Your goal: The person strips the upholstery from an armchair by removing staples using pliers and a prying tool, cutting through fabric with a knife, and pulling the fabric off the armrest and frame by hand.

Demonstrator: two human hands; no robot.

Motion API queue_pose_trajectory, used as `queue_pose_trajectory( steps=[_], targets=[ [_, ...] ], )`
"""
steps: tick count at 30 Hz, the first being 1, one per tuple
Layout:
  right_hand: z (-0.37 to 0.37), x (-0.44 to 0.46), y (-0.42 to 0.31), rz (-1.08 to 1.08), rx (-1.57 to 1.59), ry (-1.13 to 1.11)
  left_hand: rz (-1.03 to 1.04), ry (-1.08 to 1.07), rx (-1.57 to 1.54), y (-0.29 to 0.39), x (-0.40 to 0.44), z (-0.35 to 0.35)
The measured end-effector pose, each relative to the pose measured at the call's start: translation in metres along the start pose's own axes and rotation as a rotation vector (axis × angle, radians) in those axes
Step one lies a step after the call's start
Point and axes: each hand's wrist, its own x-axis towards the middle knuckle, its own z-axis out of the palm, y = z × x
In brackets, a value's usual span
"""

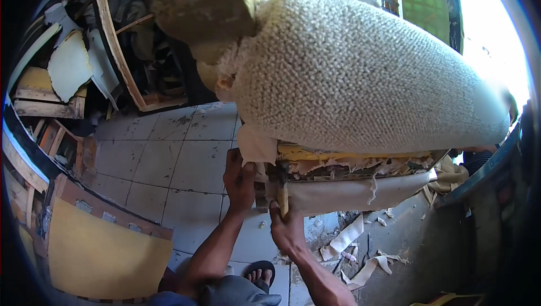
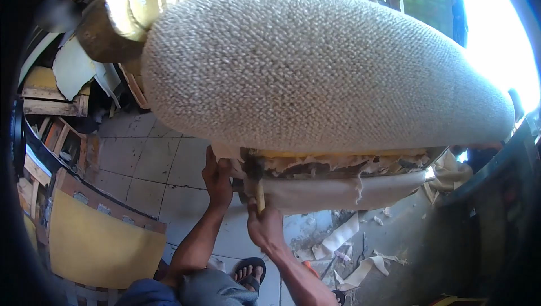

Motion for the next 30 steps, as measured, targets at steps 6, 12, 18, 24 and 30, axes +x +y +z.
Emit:
queue_pose_trajectory(
  steps=[6, 12, 18, 24, 30],
  targets=[
    [0.012, 0.000, 0.001, -0.208, 0.002, 0.266, -0.045, 0.010, 0.002, 0.007, 0.001, 0.006],
    [0.006, -0.013, 0.000, -0.275, -0.114, 0.319, -0.013, 0.051, -0.069, 0.016, 0.000, 0.005],
    [-0.011, -0.016, -0.009, -0.039, -0.148, 0.208, -0.006, 0.078, -0.029, 0.011, -0.002, 0.006],
    [0.007, -0.005, 0.016, -0.096, -0.056, 0.172, -0.115, 0.146, -0.027, -0.025, -0.005, 0.004],
    [0.048, 0.009, 0.168, -0.114, -0.248, 0.225, -0.077, 0.097, -0.023, 0.001, 0.005, 0.010]
  ],
)
